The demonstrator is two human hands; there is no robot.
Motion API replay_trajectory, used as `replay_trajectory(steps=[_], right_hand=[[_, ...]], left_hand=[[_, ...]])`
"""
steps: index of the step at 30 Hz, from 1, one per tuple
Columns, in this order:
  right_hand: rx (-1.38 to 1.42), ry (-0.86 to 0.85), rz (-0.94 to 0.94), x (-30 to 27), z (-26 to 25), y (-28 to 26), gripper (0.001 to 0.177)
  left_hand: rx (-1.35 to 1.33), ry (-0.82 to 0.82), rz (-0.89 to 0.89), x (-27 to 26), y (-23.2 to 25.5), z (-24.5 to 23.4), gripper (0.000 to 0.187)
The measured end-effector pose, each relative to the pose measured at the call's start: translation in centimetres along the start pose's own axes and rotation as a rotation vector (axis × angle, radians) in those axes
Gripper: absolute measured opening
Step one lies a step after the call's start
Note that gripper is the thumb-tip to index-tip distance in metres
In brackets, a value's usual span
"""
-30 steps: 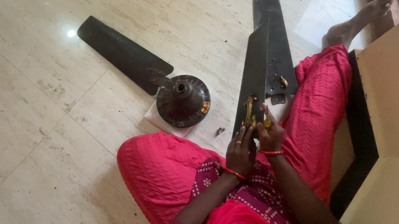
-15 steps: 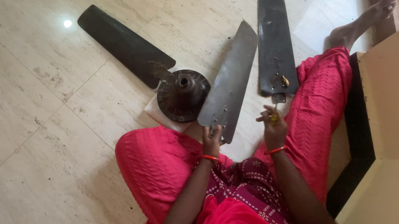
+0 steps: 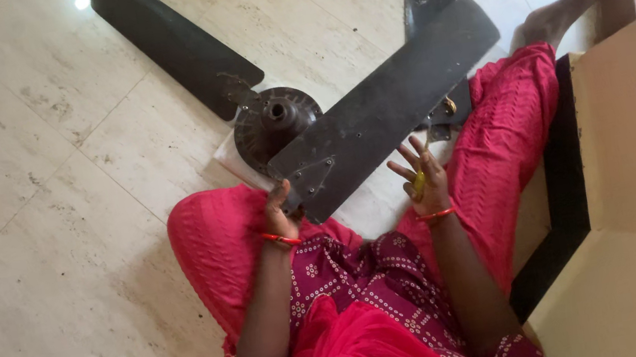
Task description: The person sits on the floor and attaches three fan blades to a ceiling fan motor housing using a screwdriver. They align each blade, insert screws, and tighten them sequentially to secure the blades to the central hub.
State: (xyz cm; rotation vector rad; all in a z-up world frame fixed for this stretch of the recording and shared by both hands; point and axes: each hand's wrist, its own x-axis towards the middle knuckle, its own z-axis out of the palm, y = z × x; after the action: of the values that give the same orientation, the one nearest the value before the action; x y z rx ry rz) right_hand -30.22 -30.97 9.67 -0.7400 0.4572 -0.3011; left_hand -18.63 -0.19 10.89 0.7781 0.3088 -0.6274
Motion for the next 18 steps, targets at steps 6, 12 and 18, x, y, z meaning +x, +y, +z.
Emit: replay_trajectory(steps=[6,12,18], right_hand=[[0.028,0.072,-0.073,0.2,-4.3,1.0,0.015],[0.052,0.274,-0.112,1.2,-4.4,0.6,0.011],[0.046,0.383,-0.245,1.4,-4.7,1.0,0.011]], left_hand=[[0.037,-0.235,-0.158,1.3,-0.3,1.4,0.048],[-0.088,-0.303,-0.219,6.7,-1.2,1.0,0.046],[-0.072,-0.265,-0.106,8.5,-3.1,-1.0,0.052]])
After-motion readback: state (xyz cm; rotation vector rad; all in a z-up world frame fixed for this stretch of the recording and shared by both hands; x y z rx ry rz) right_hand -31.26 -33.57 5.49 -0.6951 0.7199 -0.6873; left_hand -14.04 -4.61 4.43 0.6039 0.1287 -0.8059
